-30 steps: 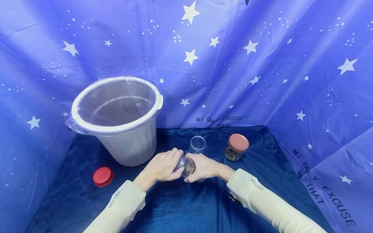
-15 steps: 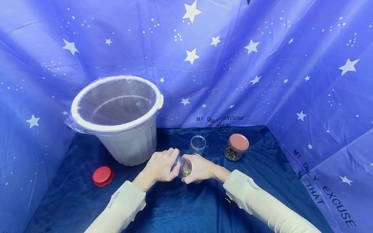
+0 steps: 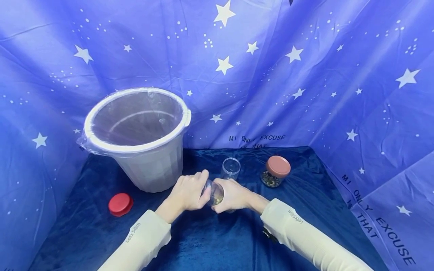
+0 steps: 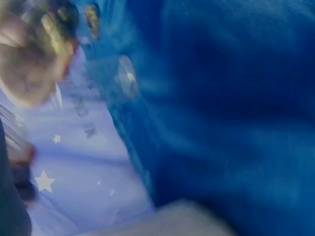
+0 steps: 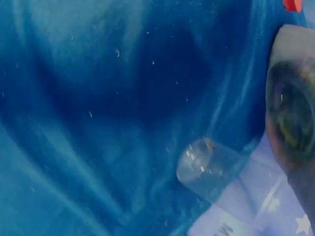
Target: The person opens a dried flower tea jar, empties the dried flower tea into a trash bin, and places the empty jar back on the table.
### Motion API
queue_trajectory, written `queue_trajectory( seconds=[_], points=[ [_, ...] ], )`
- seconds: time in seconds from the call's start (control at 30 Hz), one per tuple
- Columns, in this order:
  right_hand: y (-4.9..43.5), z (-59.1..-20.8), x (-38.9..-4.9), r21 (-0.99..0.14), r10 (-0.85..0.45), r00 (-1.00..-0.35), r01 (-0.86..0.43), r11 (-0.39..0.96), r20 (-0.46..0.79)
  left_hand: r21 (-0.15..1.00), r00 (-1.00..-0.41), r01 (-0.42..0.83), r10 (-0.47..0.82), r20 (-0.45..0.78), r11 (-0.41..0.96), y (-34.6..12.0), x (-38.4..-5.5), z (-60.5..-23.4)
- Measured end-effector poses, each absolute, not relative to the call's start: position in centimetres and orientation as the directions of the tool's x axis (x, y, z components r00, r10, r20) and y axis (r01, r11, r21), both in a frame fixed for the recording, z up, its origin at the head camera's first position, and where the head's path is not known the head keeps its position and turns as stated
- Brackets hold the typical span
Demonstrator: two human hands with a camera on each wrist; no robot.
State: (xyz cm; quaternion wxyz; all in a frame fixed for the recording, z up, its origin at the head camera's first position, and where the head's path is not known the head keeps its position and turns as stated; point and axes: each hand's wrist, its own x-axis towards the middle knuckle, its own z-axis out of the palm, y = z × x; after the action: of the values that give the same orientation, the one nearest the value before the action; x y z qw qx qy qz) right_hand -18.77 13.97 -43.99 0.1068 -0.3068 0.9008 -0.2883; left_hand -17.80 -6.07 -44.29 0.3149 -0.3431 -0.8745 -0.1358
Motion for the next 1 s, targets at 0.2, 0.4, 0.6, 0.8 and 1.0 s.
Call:
queue_trajectory(
  seconds=[0.2,0.4,0.6,0.8,1.0],
  points=[
    [14.0,-43.6,-18.9,-0.533,-0.582,-0.813,-0.488,0.691,-0.01,0.146,-0.732,0.588,0.446,0.515,0.796,-5.8,-17.6,-43.6],
    [14.9,-43.6,-18.9,-0.603,-0.59,-0.802,-0.425,0.675,-0.096,0.294,-0.813,0.568,0.469,0.345,0.769,-5.6,-17.3,-43.1],
    [16.0,-43.5,-19.4,-0.686,-0.639,-0.759,-0.398,0.609,-0.126,0.333,-0.769,0.639,0.582,0.263,0.693,-6.3,-17.2,-42.9],
    [16.1,-43.3,-19.6,-0.686,-0.682,-0.716,-0.422,0.593,-0.149,0.184,-0.605,0.79,0.693,0.391,0.586,-7.2,-17.4,-43.1],
    [16.1,-43.3,-19.4,-0.716,-0.709,-0.68,-0.4,0.573,-0.187,-0.122,-0.319,0.89,0.79,0.523,0.44,-7.6,-17.9,-44.2]
  ],
)
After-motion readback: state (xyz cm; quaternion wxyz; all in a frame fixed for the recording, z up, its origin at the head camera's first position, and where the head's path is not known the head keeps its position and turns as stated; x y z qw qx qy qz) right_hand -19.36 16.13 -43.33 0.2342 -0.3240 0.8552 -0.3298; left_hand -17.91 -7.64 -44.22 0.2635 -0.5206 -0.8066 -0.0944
